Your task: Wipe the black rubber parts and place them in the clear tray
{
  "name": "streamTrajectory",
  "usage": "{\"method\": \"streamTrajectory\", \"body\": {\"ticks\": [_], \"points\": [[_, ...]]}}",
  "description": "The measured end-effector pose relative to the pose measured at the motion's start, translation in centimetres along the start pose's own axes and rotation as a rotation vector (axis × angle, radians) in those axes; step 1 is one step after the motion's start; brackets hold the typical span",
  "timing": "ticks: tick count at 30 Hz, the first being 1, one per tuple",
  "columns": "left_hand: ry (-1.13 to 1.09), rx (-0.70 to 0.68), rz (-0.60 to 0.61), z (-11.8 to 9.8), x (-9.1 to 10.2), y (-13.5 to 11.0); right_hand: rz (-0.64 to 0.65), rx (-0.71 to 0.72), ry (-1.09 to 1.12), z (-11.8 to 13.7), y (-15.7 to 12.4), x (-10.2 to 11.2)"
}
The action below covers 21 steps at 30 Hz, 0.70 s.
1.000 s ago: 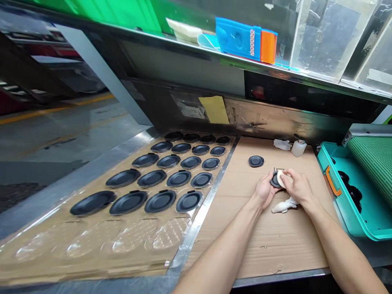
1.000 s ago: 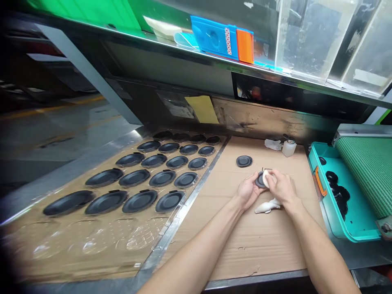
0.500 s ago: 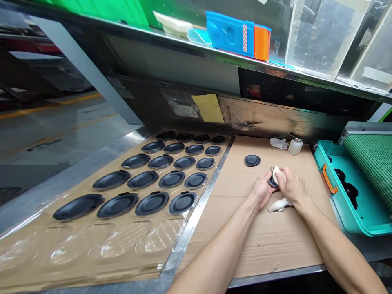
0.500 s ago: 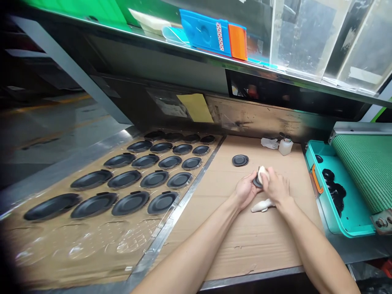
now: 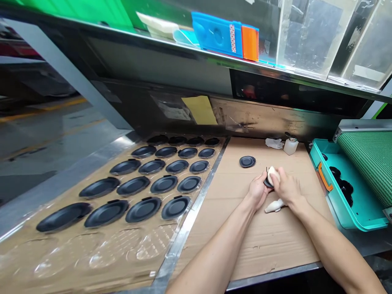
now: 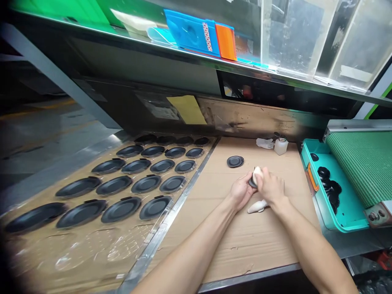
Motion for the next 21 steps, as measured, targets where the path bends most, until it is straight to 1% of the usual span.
{"method": "streamTrajectory", "body": {"ticks": [2,3,6,7,9,11,12,14,15,16,17,18,20,21], "points": [[0.000,-0.005,0.003,0.0,0.0,0.0,-0.004,-0.064,-0.008,0.1,-0.1,-0.1],[-0.005,-0.011,-0.003,0.1,0.1,0.1,-0.003,-0.060,-0.007,0.3,-0.1,-0.1],[-0.021,-0.023,-0.020,0.0,0.3,0.1,0.003,0.011,0.013,0.4,0.0,-0.3],[-0.017,-0.024,-0.020,-0.1,0.3,0.1,-0.006,-0.002,0.023,0.0,0.1,-0.3],[0.004,-0.009,-0.010,-0.4,0.3,0.0,-0.046,-0.089,0.055,-1.6,0.5,-0.1],[0.009,0.023,0.002,-0.6,0.2,-0.1,-0.120,-0.155,0.098,-3.5,0.8,0.5],[-0.001,0.039,0.013,-0.8,0.1,-0.2,-0.179,-0.152,0.112,-4.3,0.8,0.9],[-0.035,0.056,0.036,-1.2,0.0,-0.3,-0.317,-0.078,0.137,-5.2,0.7,1.9],[-0.054,0.057,0.050,-1.5,-0.1,-0.3,-0.367,-0.007,0.166,-5.2,0.4,2.5],[-0.075,0.054,0.066,-1.8,-0.1,-0.3,-0.373,0.088,0.213,-5.0,0.1,2.9],[-0.098,0.050,0.079,-2.1,0.0,-0.3,-0.323,0.200,0.280,-4.4,-0.2,3.1],[-0.126,0.050,0.088,-2.5,0.0,-0.3,-0.214,0.319,0.355,-3.7,-0.6,3.2],[-0.189,0.055,0.092,-3.1,0.3,-0.3,0.113,0.551,0.456,-2.0,-1.8,2.6],[-0.218,0.058,0.088,-3.4,0.5,-0.3,0.262,0.634,0.466,-1.4,-2.4,2.2]]}}
Point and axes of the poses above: each hand's wrist, its own y-axis towards the middle knuckle, its own x-axis out of the back of the hand, z = x × y, the point moved 3 cm from there along y, towards the middle knuckle, and after that the axes turned 2 degrees about -y, right-handed, at the moved point
